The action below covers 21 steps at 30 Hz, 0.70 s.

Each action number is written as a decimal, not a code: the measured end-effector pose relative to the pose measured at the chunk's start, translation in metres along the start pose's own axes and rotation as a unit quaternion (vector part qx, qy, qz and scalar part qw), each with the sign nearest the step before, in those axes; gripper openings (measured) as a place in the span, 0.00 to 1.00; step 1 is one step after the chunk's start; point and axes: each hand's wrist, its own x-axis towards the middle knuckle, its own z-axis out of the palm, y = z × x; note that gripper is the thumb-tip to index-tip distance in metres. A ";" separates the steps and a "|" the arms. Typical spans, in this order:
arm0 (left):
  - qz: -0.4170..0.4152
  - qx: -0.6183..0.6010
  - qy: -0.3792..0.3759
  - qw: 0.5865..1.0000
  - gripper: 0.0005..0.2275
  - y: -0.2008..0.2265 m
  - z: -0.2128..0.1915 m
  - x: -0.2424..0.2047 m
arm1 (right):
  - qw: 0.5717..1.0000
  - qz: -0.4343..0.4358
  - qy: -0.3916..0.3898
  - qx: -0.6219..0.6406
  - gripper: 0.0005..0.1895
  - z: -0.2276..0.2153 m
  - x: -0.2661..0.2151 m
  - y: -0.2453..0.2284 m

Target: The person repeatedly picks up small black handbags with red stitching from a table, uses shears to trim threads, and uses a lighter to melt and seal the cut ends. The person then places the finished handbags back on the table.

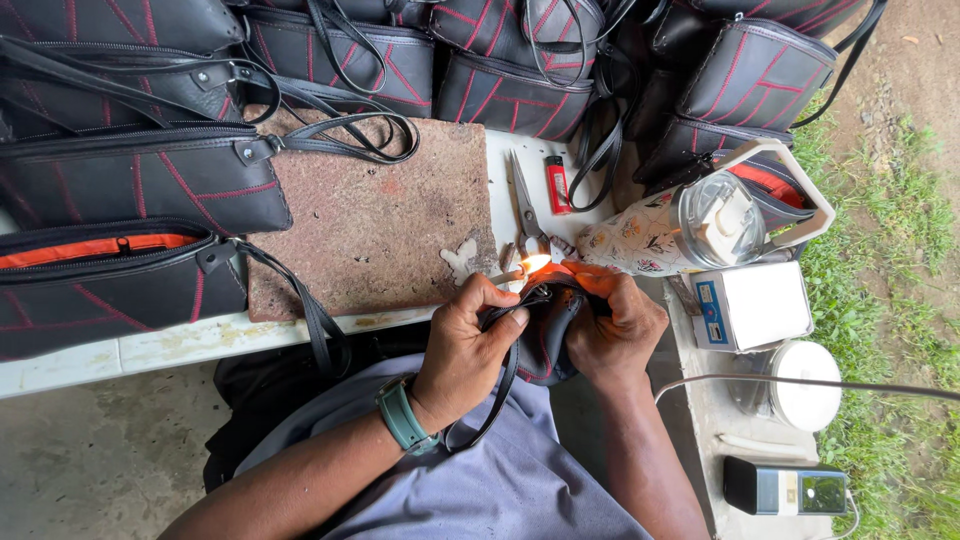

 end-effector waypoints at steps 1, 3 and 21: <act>0.001 -0.001 -0.001 1.000 0.06 -0.001 0.000 0.000 | 1.000 0.002 0.002 -0.016 0.09 0.000 0.000 -0.001; -0.039 -0.002 0.000 0.999 0.06 -0.003 0.000 0.001 | 1.000 0.010 -0.004 -0.016 0.09 0.000 0.001 -0.001; -0.030 0.004 -0.004 1.000 0.06 -0.007 -0.002 0.004 | 0.999 0.000 -0.024 -0.044 0.12 -0.002 0.006 -0.001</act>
